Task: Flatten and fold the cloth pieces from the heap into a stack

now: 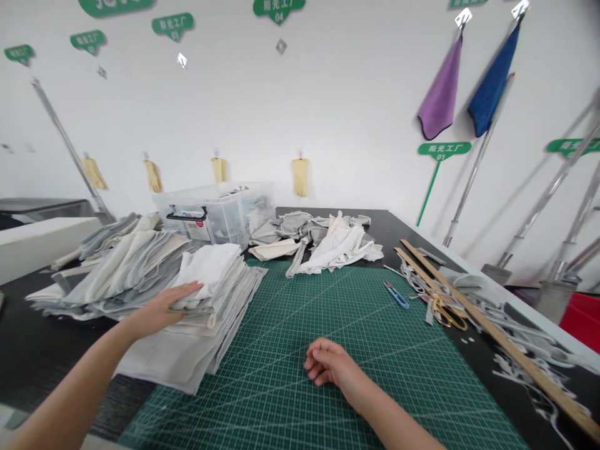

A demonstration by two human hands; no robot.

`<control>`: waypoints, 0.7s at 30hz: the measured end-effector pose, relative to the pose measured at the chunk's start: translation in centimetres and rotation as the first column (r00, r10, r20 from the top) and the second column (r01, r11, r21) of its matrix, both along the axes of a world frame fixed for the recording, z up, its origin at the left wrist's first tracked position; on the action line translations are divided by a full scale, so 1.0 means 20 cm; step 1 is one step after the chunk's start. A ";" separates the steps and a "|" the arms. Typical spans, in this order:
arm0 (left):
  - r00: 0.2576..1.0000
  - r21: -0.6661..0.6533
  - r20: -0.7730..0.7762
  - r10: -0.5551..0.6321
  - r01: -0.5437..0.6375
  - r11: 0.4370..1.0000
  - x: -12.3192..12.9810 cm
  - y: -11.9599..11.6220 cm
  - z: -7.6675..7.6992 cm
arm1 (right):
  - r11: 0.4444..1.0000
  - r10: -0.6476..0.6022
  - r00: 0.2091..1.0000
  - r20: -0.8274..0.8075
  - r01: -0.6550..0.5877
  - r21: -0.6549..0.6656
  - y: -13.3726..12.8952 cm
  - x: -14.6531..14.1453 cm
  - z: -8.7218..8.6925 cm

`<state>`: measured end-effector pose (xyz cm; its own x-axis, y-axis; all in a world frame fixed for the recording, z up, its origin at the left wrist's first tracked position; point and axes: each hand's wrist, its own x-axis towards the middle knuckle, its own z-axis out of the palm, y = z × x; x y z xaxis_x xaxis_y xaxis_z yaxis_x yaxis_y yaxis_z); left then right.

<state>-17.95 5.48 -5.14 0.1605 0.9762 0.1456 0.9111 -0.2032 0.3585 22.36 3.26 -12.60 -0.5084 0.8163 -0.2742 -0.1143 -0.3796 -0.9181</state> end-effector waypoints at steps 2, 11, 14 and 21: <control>0.999 0.021 -0.019 0.033 -0.032 0.999 0.01 0.00 0.05 | 1.000 0.018 0.999 0.034 -0.018 0.010 0.00 -0.01 -0.01; 0.996 0.425 0.086 0.014 -0.050 0.904 0.66 0.12 0.10 | 0.861 -0.073 0.905 0.419 -0.155 0.485 -0.04 -0.04 -0.03; 0.989 0.350 0.129 0.066 -0.108 0.931 0.92 0.29 -0.02 | 0.831 -0.084 0.873 0.480 -0.205 0.517 -0.03 -0.04 -0.03; 0.922 0.213 0.257 0.290 -0.347 0.913 1.14 0.66 -0.30 | 0.822 -0.018 0.821 0.571 -0.313 0.476 0.05 -0.04 -0.06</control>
<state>4.79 18.66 -11.22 -0.2160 0.8965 0.3868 0.8487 -0.0234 0.5283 21.56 4.16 -13.85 -0.5416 0.8363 -0.0855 0.4637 0.2124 -0.8601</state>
